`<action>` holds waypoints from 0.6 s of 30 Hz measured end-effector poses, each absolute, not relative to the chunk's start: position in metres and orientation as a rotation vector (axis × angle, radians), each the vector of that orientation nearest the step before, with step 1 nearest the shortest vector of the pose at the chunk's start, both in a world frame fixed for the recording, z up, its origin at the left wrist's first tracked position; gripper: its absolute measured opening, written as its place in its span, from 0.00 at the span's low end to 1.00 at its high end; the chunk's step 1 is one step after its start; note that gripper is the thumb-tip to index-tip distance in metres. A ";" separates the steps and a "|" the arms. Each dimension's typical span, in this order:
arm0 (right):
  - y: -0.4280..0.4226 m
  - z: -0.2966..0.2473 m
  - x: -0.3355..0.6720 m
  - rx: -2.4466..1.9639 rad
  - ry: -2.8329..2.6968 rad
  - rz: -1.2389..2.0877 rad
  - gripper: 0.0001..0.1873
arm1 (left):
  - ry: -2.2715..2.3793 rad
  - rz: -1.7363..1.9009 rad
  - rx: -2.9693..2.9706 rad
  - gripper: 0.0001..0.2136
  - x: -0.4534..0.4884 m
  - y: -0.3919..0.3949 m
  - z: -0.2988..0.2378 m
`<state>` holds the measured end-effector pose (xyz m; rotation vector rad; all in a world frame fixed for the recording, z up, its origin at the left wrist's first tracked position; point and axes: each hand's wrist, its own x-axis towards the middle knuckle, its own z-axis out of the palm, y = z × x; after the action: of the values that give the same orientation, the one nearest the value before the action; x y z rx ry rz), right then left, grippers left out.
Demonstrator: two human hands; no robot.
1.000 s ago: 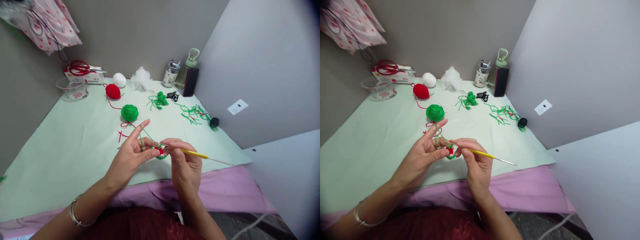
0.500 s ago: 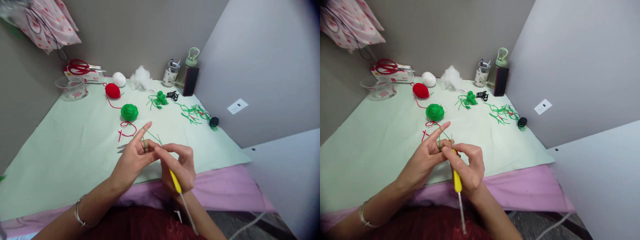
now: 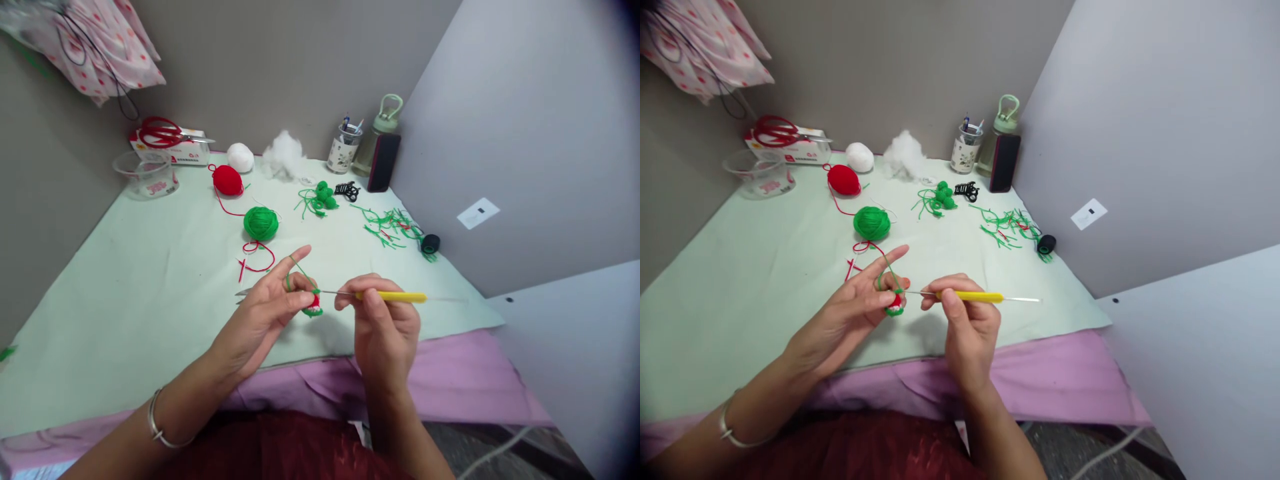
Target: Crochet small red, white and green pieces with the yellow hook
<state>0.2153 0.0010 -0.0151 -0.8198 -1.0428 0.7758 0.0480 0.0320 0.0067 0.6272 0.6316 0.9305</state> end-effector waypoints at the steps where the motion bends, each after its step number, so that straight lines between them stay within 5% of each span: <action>1: 0.002 -0.013 0.216 -0.810 -1.011 0.828 0.09 | 0.627 0.932 0.630 0.36 0.048 0.032 0.007; 5: 0.001 -0.015 0.215 -0.863 -1.085 0.821 0.11 | 0.677 0.999 0.736 0.36 0.056 0.026 0.005; 11: -0.009 -0.032 0.207 -1.049 -1.499 -0.049 0.17 | 0.662 1.014 0.693 0.37 0.064 0.019 -0.001; 18: 0.002 -0.017 0.217 -0.850 -1.100 0.651 0.10 | 0.647 0.958 0.622 0.25 0.049 0.028 0.002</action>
<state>0.2167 0.0019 -0.0168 -0.8496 -1.0996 0.6506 0.0493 0.0285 0.0017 0.6216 0.6469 0.9582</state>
